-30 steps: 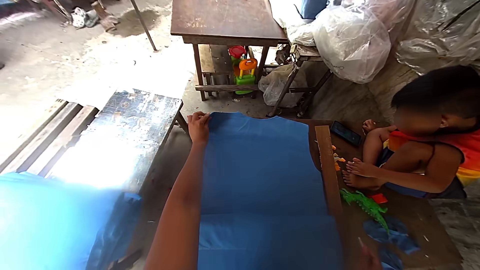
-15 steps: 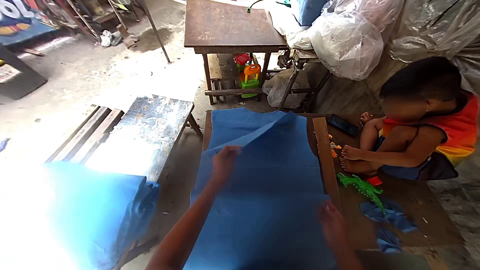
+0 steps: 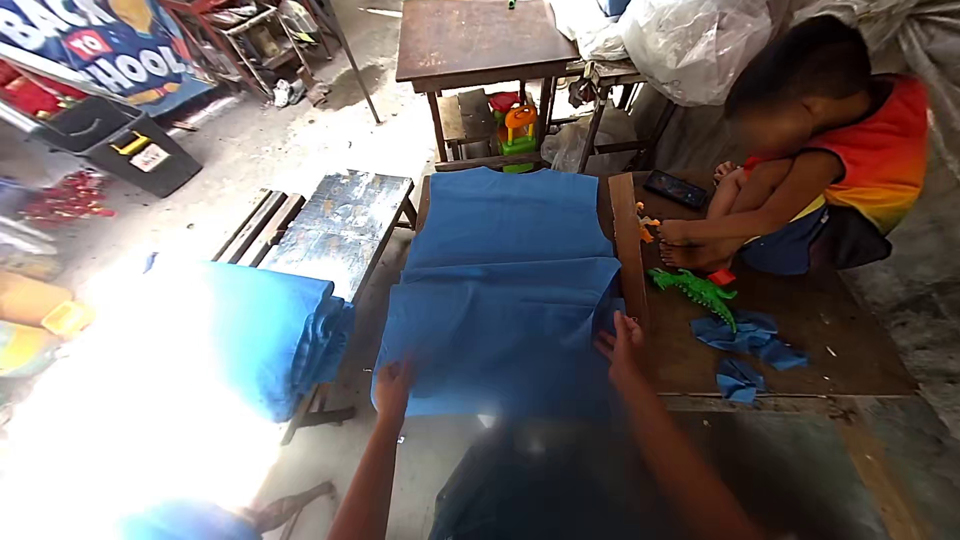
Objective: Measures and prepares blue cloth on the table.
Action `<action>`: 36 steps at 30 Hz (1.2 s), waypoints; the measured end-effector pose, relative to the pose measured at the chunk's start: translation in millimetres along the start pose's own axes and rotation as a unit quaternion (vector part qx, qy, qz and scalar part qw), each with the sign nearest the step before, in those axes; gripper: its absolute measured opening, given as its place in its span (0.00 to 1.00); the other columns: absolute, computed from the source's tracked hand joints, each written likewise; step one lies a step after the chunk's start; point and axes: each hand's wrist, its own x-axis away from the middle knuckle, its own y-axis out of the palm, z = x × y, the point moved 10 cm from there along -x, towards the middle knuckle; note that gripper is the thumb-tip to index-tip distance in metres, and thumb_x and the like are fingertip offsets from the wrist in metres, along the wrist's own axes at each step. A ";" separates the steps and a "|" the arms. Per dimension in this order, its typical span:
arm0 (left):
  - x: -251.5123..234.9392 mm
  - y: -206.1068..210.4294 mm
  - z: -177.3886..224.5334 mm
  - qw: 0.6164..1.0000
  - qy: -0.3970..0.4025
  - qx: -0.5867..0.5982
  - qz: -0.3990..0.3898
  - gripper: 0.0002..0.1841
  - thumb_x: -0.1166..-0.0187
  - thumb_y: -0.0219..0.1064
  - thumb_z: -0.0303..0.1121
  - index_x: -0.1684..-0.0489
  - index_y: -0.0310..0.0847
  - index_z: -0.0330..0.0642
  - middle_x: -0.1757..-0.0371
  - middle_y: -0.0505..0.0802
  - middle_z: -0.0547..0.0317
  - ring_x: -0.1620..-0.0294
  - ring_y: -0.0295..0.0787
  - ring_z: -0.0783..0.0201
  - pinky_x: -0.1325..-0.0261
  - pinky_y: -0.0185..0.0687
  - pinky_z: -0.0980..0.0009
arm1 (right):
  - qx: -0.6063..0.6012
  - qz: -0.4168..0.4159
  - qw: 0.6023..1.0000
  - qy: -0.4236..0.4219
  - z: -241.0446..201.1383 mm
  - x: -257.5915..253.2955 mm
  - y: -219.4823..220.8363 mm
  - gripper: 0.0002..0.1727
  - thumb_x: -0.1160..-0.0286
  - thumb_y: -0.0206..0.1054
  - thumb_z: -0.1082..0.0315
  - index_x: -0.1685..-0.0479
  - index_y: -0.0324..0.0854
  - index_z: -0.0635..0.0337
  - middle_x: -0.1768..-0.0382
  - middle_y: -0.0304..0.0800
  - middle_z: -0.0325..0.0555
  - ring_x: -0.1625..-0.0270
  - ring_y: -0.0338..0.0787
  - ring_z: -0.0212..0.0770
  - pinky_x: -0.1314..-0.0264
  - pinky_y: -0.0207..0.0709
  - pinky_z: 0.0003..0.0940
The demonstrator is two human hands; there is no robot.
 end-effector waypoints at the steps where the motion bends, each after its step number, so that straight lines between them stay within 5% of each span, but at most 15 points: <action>1: -5.7 3.7 6.7 0.998 -0.003 -0.059 0.008 0.32 0.18 0.68 0.53 0.31 0.76 0.31 0.47 0.92 0.41 0.52 0.92 0.53 0.44 0.87 0.53 | 0.049 0.004 0.998 -0.040 -3.1 -5.7 3.2 0.35 0.14 0.65 0.56 0.15 0.60 0.66 0.26 0.73 0.66 0.38 0.88 0.55 0.44 0.87 0.48; 6: -14.9 28.9 35.5 0.952 -0.002 -0.295 -0.080 0.28 0.20 0.69 0.53 0.41 0.87 0.33 0.42 0.91 0.34 0.35 0.86 0.38 0.30 0.74 0.36 | 0.282 0.023 0.942 -0.178 -21.4 -4.7 24.6 0.42 0.30 0.80 0.56 0.21 0.68 0.73 0.26 0.73 0.73 0.28 0.80 0.61 0.28 0.77 0.49; 12: -7.9 48.2 82.3 0.952 0.053 -0.251 -0.165 0.22 0.12 0.62 0.42 0.40 0.81 0.26 0.41 0.88 0.30 0.37 0.84 0.39 0.30 0.72 0.41 | 0.293 0.028 0.944 -0.146 -27.3 5.3 36.2 0.52 0.31 0.78 0.45 0.17 0.61 0.74 0.21 0.66 0.74 0.24 0.75 0.65 0.23 0.71 0.56; 16: -6.7 54.7 127.1 0.965 0.105 -0.139 -0.197 0.18 0.15 0.67 0.37 0.45 0.79 0.25 0.48 0.88 0.36 0.47 0.84 0.49 0.38 0.77 0.49 | 0.434 -0.016 0.894 -0.107 -34.0 -15.1 42.1 0.46 0.32 0.77 0.69 0.15 0.57 0.75 0.18 0.60 0.79 0.21 0.73 0.71 0.22 0.71 0.60; 18: -12.9 48.5 143.7 0.969 0.117 -0.089 -0.199 0.16 0.18 0.70 0.35 0.47 0.78 0.27 0.51 0.89 0.41 0.53 0.84 0.56 0.43 0.79 0.55 | 0.407 -0.004 0.906 -0.114 -35.0 -37.9 29.3 0.42 0.32 0.74 0.74 0.15 0.59 0.73 0.20 0.63 0.79 0.27 0.79 0.70 0.27 0.77 0.60; 22: -8.8 35.5 150.2 0.969 0.113 -0.033 -0.218 0.22 0.21 0.73 0.34 0.34 0.73 0.32 0.47 0.91 0.40 0.52 0.88 0.57 0.44 0.83 0.57 | 0.283 0.027 0.956 -0.077 -36.1 -34.9 13.8 0.35 0.14 0.61 0.60 0.13 0.56 0.70 0.23 0.67 0.76 0.37 0.87 0.64 0.38 0.85 0.53; 25: -5.0 41.3 123.3 0.963 0.105 -0.035 -0.244 0.28 0.20 0.72 0.36 0.23 0.69 0.39 0.44 0.92 0.39 0.49 0.91 0.52 0.41 0.84 0.53 | 0.303 0.042 0.946 -0.110 -38.2 -11.8 34.1 0.51 0.24 0.72 0.44 0.14 0.56 0.75 0.18 0.60 0.78 0.21 0.73 0.69 0.21 0.71 0.59; 27: -13.2 50.6 87.1 0.959 0.099 -0.034 -0.262 0.25 0.20 0.72 0.33 0.24 0.74 0.38 0.40 0.91 0.40 0.46 0.92 0.53 0.39 0.85 0.53 | 0.354 0.044 0.925 -0.132 -35.2 6.3 58.5 0.59 0.34 0.79 0.41 0.12 0.53 0.76 0.14 0.53 0.78 0.16 0.66 0.70 0.17 0.66 0.58; 30: -10.5 58.8 43.8 0.956 0.078 -0.058 -0.277 0.21 0.21 0.72 0.33 0.30 0.80 0.40 0.43 0.93 0.46 0.53 0.90 0.60 0.48 0.84 0.60 | 0.442 0.053 0.885 -0.133 -25.7 20.3 81.0 0.56 0.34 0.81 0.57 0.11 0.49 0.76 0.14 0.52 0.77 0.16 0.67 0.69 0.18 0.69 0.53; 33: -12.6 49.8 43.5 0.956 0.089 -0.070 -0.272 0.18 0.20 0.71 0.33 0.35 0.84 0.36 0.43 0.93 0.46 0.48 0.90 0.59 0.42 0.83 0.60 | 0.444 0.074 0.885 -0.121 -22.4 23.6 74.4 0.51 0.34 0.75 0.74 0.11 0.47 0.76 0.14 0.51 0.77 0.14 0.66 0.67 0.17 0.68 0.47; 36: -20.0 31.2 76.1 0.957 0.109 -0.059 -0.264 0.15 0.18 0.69 0.32 0.39 0.86 0.34 0.42 0.93 0.46 0.41 0.89 0.57 0.32 0.80 0.55 | 0.363 0.082 0.919 -0.127 -34.6 17.2 47.3 0.48 0.33 0.74 0.75 0.12 0.50 0.78 0.15 0.55 0.78 0.13 0.63 0.68 0.13 0.62 0.51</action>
